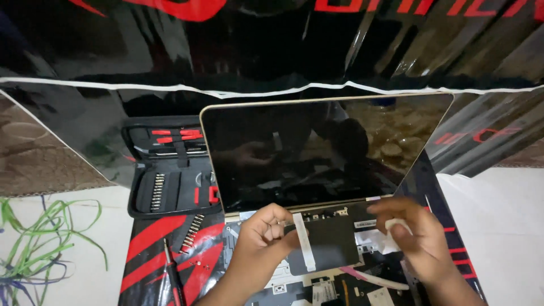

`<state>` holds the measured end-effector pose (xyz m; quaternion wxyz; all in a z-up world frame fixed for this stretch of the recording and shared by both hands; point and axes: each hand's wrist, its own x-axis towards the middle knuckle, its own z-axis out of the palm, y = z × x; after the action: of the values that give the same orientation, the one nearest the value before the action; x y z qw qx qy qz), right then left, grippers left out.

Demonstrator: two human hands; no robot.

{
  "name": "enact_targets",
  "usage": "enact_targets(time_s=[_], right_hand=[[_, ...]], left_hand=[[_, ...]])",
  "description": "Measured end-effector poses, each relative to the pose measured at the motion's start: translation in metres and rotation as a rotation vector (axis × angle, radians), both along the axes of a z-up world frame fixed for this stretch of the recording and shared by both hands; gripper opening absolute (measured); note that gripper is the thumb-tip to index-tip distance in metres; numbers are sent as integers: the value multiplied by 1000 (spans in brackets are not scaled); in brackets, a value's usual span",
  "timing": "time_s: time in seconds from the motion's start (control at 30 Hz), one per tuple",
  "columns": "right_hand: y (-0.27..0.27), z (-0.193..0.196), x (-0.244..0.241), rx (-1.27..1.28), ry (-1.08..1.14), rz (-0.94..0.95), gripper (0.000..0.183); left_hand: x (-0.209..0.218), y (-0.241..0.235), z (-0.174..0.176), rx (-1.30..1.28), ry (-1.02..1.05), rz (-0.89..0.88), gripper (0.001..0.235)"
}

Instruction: The person cleans the internal components of a disassembled laptop using a white cloth. They wipe the motherboard, a black rectangular component, and other parts inside the laptop chassis.

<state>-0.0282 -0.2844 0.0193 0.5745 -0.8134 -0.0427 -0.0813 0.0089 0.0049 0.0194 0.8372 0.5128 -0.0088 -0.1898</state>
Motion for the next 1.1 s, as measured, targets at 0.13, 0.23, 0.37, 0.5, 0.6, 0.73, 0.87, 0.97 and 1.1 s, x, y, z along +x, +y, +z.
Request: enact_targets(time_s=[0.13,0.23,0.37,0.5,0.6,0.73,0.87,0.97,1.1], right_hand=[[12,22,5,25,106,148,52],[28,37,11,-324,544,81,51],[32,36,15,-180,722,170,27],[45,35,12,-39,627,393,41],[73,59,12,-198,784,328,61],[72,70,-5,-168,580,411,51],[70,91,-22,-445,708,42,36],[61,85,-38,-338,612,-49,54],[49,58,-54,-163,323,190,41]], left_hand=[[0,1,2,-3,-111,-12,14],[-4,1,1,-35,-84,-21,17],[-5,-1,-1,-33,11,-62,15],[-22,-6,-24,-489,127,-182,30],[-35,-11,-26,-751,169,-330,64],[-36,-8,-17,-659,218,-353,71],[-38,-8,-5,-752,177,-357,72],[-41,-7,5,-776,158,-428,84],[-49,-12,12,-872,219,-453,79]])
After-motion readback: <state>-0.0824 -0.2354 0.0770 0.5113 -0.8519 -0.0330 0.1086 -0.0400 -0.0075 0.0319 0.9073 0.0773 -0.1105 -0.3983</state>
